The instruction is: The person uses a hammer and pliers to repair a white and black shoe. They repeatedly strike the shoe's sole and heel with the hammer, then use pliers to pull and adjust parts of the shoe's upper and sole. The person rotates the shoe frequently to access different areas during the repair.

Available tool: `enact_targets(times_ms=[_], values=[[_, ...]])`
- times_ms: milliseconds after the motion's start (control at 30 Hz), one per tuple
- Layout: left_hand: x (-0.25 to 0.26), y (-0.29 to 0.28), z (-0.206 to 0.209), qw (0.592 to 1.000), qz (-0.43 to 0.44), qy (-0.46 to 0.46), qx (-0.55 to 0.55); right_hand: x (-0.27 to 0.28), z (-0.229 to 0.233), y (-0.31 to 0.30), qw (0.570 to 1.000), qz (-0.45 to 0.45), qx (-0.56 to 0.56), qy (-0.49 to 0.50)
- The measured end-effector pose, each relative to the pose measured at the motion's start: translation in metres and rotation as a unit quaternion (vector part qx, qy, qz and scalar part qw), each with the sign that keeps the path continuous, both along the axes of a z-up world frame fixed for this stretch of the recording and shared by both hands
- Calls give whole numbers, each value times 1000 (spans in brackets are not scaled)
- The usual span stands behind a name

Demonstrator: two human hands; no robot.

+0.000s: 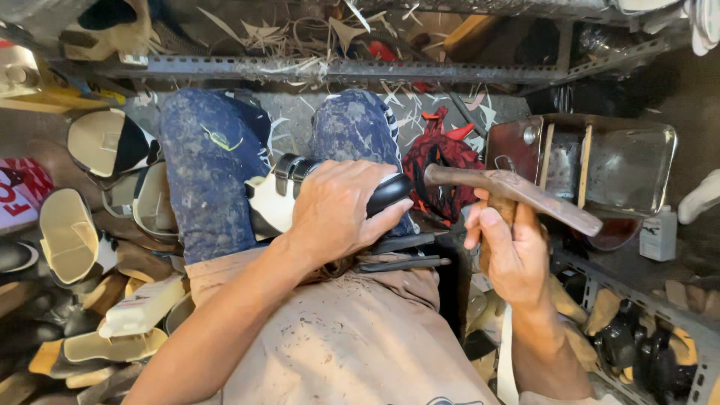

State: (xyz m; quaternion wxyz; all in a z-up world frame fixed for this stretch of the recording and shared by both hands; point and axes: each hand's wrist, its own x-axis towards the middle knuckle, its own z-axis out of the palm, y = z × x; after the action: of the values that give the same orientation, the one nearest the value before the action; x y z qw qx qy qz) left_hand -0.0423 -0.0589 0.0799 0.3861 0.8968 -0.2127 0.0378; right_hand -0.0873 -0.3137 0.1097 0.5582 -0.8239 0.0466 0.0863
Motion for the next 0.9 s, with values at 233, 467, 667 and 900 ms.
enact_targets(times_ms=[233,467,667,900], values=[[3,-5,-8,1000,-10,19,7,27,60,5,947,178,-231,-132],[9,-5,-8,999,-14,37,6,59,78,30,855,359,-290,-237],[11,-4,-11,998,-21,51,12,68,85,40,815,380,-362,-247],[12,-3,-7,999,-17,50,6,74,81,26,860,337,-336,-184]])
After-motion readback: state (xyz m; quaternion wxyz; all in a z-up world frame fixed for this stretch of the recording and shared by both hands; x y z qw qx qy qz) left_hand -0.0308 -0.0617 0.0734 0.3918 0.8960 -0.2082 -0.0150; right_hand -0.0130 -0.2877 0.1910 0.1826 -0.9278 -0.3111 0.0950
